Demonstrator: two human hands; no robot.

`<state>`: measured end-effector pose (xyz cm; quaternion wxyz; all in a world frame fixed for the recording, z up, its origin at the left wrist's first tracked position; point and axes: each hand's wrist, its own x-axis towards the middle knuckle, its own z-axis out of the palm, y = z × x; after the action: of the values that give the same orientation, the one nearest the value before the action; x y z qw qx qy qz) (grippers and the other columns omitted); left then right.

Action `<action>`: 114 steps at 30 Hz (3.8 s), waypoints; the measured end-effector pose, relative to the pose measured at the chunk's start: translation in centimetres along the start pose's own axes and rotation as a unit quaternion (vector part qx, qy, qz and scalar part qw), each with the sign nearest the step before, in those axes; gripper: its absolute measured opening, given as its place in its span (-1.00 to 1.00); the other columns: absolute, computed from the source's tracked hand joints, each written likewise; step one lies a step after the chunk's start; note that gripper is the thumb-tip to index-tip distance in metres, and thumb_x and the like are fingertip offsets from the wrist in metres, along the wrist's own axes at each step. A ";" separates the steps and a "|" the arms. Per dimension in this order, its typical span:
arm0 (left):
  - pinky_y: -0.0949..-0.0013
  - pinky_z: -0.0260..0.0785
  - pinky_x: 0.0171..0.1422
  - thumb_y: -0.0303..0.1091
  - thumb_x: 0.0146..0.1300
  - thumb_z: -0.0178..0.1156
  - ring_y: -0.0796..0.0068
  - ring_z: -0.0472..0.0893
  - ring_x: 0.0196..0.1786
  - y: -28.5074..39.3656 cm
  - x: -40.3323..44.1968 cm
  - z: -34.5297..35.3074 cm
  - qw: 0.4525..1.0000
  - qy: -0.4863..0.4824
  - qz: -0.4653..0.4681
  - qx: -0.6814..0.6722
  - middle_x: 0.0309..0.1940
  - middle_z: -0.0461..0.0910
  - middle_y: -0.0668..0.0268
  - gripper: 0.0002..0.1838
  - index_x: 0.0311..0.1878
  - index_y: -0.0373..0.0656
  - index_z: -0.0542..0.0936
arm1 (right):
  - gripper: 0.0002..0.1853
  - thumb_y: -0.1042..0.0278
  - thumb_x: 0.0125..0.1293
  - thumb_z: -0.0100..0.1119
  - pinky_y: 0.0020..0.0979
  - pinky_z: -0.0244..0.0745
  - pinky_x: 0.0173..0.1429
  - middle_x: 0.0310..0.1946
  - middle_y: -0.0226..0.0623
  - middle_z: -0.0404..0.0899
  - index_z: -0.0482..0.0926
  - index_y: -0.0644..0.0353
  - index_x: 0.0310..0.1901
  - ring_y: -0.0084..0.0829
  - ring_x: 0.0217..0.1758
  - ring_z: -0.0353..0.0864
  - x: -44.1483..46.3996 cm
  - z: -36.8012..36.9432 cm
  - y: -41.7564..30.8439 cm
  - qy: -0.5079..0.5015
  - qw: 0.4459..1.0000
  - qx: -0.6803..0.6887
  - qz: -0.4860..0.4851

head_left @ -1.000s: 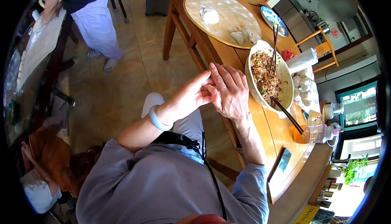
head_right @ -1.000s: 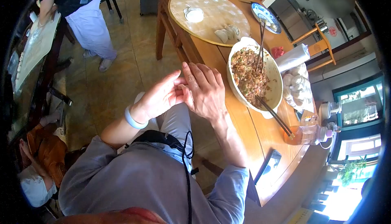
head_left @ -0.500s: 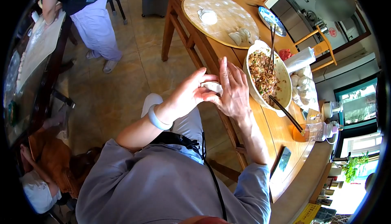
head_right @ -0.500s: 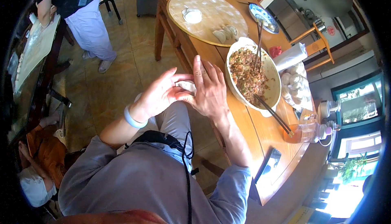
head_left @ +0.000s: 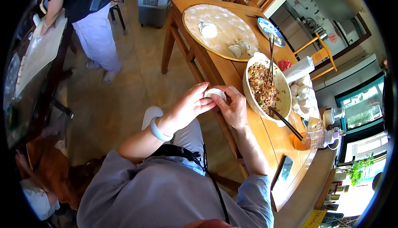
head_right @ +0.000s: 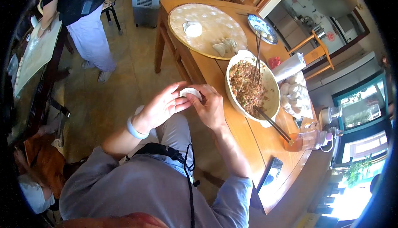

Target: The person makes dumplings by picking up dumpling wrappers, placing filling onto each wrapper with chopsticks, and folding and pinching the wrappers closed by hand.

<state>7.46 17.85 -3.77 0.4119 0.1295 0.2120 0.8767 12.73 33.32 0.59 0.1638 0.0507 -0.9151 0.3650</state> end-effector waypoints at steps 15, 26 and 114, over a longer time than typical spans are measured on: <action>0.01 0.24 0.26 -0.06 0.39 -0.26 0.02 0.28 0.26 3.6 -1.0 -2.5 0.996 0.054 0.045 0.052 0.33 0.06 0.04 -0.48 0.30 -0.14 0.07 | -0.65 0.25 0.17 0.23 -0.58 0.36 -0.29 -0.29 -0.39 0.55 0.47 0.22 -0.05 -0.60 -0.32 0.48 14.9 -5.9 7.0 -0.085 0.986 0.090 0.112; 0.03 0.28 0.21 -0.08 0.37 -0.19 0.04 0.29 0.26 3.1 -10.2 -15.5 0.958 0.214 0.101 0.163 0.28 0.16 0.03 -0.46 0.29 -0.19 0.06 | -0.67 0.06 0.00 0.16 -0.18 0.43 -0.04 -0.33 0.02 0.59 0.62 0.11 -0.28 -0.05 -0.17 0.57 27.4 -8.9 19.0 0.011 0.935 -0.339 0.101; 0.20 0.22 0.26 -0.20 0.36 -0.16 0.22 0.35 0.21 4.3 -6.9 -11.4 0.978 0.199 0.051 0.034 0.19 0.28 0.09 -0.54 0.24 -0.24 0.17 | -0.87 0.39 0.21 0.06 -0.29 0.47 -0.21 -0.39 -0.13 0.59 0.45 0.17 -0.21 -0.22 -0.28 0.61 24.1 0.8 6.7 -0.037 0.991 -0.106 -0.073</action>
<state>4.31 7.05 -12.06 0.3115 -0.0229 0.3129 0.8969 -11.58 38.28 3.76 0.1602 0.1129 -0.9480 0.2507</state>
